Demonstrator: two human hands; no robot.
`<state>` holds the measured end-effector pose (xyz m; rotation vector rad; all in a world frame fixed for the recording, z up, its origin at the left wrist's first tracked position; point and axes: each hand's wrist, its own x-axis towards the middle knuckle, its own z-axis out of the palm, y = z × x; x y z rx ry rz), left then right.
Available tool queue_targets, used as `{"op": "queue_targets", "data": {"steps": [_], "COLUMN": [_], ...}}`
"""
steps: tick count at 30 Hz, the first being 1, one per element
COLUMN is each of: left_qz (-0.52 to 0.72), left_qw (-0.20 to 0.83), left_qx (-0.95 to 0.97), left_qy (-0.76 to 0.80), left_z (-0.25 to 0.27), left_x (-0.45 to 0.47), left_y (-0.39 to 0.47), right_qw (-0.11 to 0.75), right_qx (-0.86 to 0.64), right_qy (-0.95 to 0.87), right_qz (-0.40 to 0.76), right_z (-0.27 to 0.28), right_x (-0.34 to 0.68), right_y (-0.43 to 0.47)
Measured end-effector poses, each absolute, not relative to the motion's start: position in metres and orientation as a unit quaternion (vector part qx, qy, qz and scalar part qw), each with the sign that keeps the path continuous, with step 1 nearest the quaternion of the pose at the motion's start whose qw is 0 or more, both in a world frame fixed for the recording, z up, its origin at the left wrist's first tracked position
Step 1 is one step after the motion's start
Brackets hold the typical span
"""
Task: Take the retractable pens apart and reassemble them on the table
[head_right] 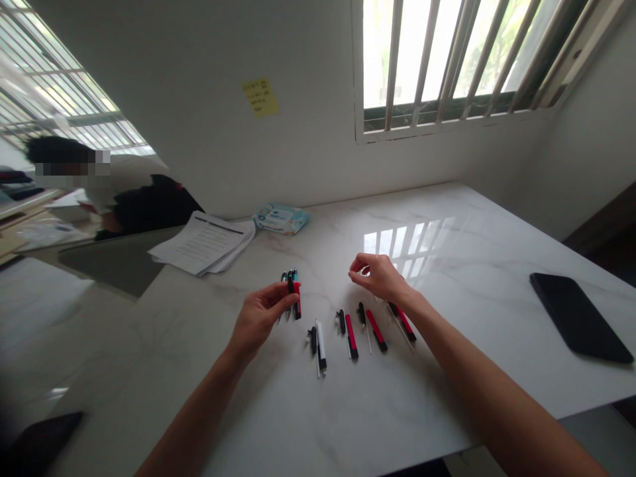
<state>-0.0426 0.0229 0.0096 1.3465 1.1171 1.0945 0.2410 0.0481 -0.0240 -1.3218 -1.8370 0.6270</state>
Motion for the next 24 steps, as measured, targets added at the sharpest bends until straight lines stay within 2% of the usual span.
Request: {"op": "queue_targets", "data": {"steps": [3,8,18,24], "left_qz": [0.408,0.345,0.326,0.328], "left_qw": [0.530,0.546,0.538,0.547], "left_qx": [0.587,0.623,0.643,0.637], "left_qy": [0.456,0.441,0.438,0.433], "left_z": [0.007,0.007,0.007,0.008], "left_x": [-0.041,-0.041,-0.039,-0.036], "left_y": [0.021,0.019,0.017,0.015], "right_qw": [0.423,0.448,0.469,0.486], "right_qx": [-0.494,-0.427,-0.385,-0.378], "right_qy": [-0.693,-0.702,-0.680,-0.679], "right_qz": [0.312,0.352,0.412,0.400], "right_z": [-0.020,-0.007,0.000,-0.007], "right_x": [0.231,0.210,0.187,0.186], "right_y": [0.042,0.027,0.014,0.014]}}
